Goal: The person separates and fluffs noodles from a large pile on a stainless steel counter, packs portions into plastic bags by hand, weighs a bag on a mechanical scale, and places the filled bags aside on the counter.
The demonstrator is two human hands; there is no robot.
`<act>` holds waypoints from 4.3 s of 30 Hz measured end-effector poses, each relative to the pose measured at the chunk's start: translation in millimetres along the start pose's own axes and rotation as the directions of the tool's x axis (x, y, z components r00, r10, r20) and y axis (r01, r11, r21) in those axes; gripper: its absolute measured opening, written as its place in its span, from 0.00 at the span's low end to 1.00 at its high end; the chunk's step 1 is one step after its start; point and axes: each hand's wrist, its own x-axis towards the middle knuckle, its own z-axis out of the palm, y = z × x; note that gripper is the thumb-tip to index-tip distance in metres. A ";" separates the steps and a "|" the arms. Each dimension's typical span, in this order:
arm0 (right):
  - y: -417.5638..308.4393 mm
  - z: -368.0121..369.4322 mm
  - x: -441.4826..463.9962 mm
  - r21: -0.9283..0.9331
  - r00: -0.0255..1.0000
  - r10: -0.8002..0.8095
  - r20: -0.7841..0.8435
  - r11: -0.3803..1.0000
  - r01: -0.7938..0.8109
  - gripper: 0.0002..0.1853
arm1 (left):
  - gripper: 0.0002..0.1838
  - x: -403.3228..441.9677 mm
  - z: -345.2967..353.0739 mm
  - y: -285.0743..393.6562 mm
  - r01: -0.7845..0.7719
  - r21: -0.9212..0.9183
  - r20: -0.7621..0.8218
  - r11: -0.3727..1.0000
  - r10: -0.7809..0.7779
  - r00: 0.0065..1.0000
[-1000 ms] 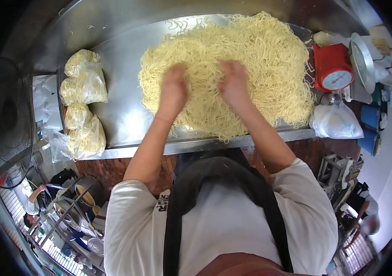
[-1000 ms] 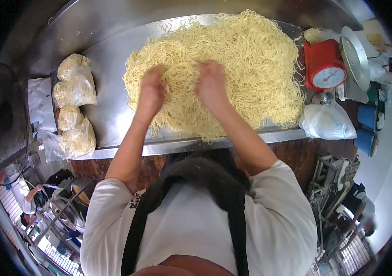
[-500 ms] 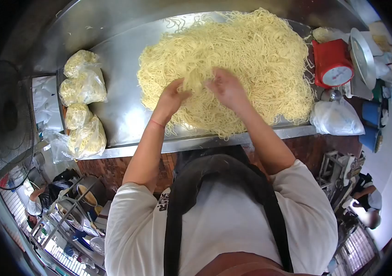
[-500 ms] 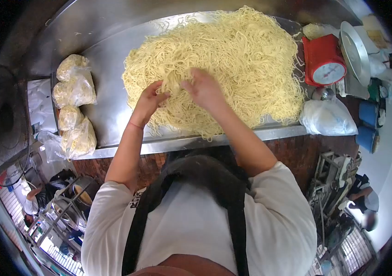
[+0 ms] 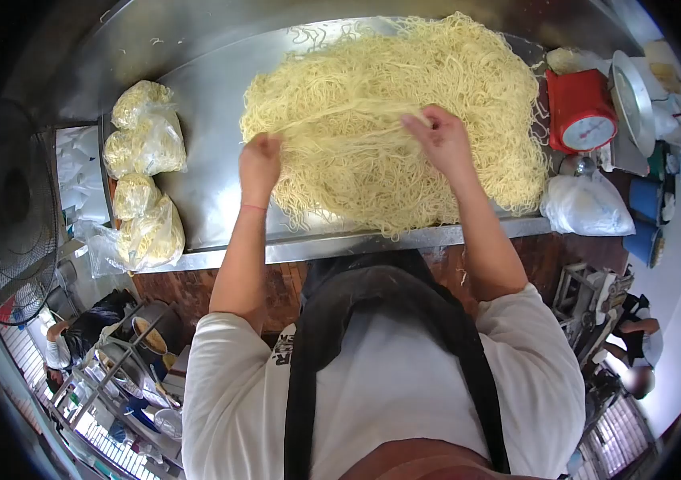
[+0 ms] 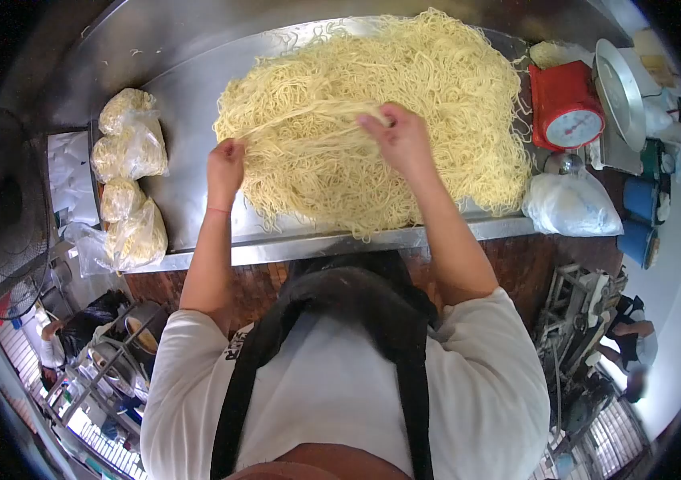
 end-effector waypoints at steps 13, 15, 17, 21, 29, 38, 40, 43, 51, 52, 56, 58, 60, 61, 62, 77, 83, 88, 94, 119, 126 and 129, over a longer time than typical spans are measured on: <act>-101.5 -14.1 22.0 0.018 0.968 0.009 0.253 1.000 -0.014 0.21 | 0.20 13.6 -32.7 95.8 -0.034 -0.376 0.100 0.926 0.077 0.992; -56.1 -14.3 21.1 -0.146 0.973 -0.203 0.112 0.965 0.218 0.26 | 0.26 28.4 -53.5 56.2 -0.264 0.007 0.039 0.964 0.264 0.964; -15.6 11.2 22.4 -0.368 0.953 -0.301 0.033 0.883 0.291 0.32 | 0.30 34.7 -40.2 27.7 -0.309 0.159 0.037 0.938 0.307 0.951; -20.5 63.0 25.1 -0.517 0.977 -0.190 0.092 0.830 0.210 0.38 | 0.33 33.5 56.5 -9.1 -0.196 0.218 -0.032 0.956 0.208 0.978; -157.6 2.7 76.7 0.182 0.999 -0.040 0.006 0.983 0.038 0.42 | 0.29 105.3 -36.8 143.2 -0.484 -0.151 -0.032 0.862 0.485 0.874; -26.4 11.4 28.8 -0.579 0.964 0.053 0.262 0.808 0.113 0.47 | 0.49 82.7 23.7 -1.7 -0.216 0.084 0.083 0.973 0.209 0.974; 9.5 63.0 35.7 -0.545 0.970 0.011 0.242 0.829 0.126 0.37 | 0.52 43.5 80.5 -9.6 -0.203 0.404 0.084 0.892 0.185 0.979; 33.8 110.9 74.1 -0.194 0.981 -0.134 0.139 0.968 0.160 0.24 | 0.48 66.3 58.3 51.5 0.056 -0.308 0.331 0.950 0.051 0.942; -143.8 -1.3 60.2 0.729 0.995 0.094 -0.017 0.682 -0.051 0.18 | 0.28 44.5 -63.5 163.1 -0.247 -0.884 -0.115 0.396 0.328 0.938; -129.6 -9.2 63.4 0.549 1.000 0.008 -0.009 0.836 -0.002 0.20 | 0.36 65.6 -55.2 129.1 -0.202 -0.815 -0.035 0.543 0.303 0.952; -53.5 -44.4 52.3 -0.190 0.969 -0.207 0.133 0.955 0.230 0.34 | 0.52 58.0 -30.9 36.7 -0.068 -0.378 -0.035 0.923 0.059 0.998; 6.7 -12.6 19.1 -0.250 0.965 -0.227 0.130 0.934 0.254 0.41 | 0.54 63.7 -4.9 -47.5 0.139 -0.209 0.153 0.968 -0.108 0.982; 51.6 51.7 15.2 -0.454 0.986 -0.024 0.163 0.886 0.097 0.42 | 0.44 57.4 112.3 -109.1 -0.087 -0.142 -0.027 0.986 0.084 0.996; 55.0 88.4 17.4 -0.584 0.985 0.122 0.123 0.811 -0.027 0.41 | 0.38 63.5 121.6 -103.5 -0.073 -0.286 0.056 0.955 0.093 0.994; 58.4 104.1 32.1 -0.384 0.992 0.109 0.066 0.920 -0.075 0.38 | 0.33 69.3 130.4 -97.0 -0.033 -0.424 0.139 0.905 0.101 0.985; -44.6 -23.0 28.5 -0.163 0.965 -0.238 0.113 0.953 0.254 0.36 | 0.34 84.0 -8.7 58.0 -0.346 -0.035 -0.057 0.938 0.343 0.937; 79.0 92.2 -12.9 -0.389 0.997 -0.046 0.056 0.919 0.064 0.38 | 0.43 -8.9 137.0 0.6 -0.287 -0.342 0.052 0.895 0.323 0.945; -10.3 50.7 22.0 0.186 0.984 -0.175 0.024 0.968 0.167 0.32 | 0.27 17.0 53.7 102.3 -0.064 -0.703 0.177 0.708 0.261 0.949; -106.0 -20.5 4.2 0.056 0.769 -0.584 -0.259 0.786 0.616 0.44 | 0.35 32.4 -72.1 185.3 -0.792 0.243 -0.326 0.561 0.816 0.478; -33.1 -15.1 -36.1 -0.282 0.964 -0.250 -0.097 0.935 0.214 0.52 | 0.37 28.4 -45.7 48.5 -0.423 0.236 -0.022 0.875 0.440 0.898; 154.1 134.1 1.4 -0.371 0.964 -0.264 0.024 0.893 0.254 0.42 | 0.25 -21.9 155.8 1.6 -0.516 0.068 0.238 0.854 0.489 0.839; 29.8 70.0 -16.5 0.021 0.975 -0.198 -0.099 0.979 0.201 0.39 | 0.22 6.9 83.6 57.1 -0.547 -0.370 0.025 0.751 0.597 0.802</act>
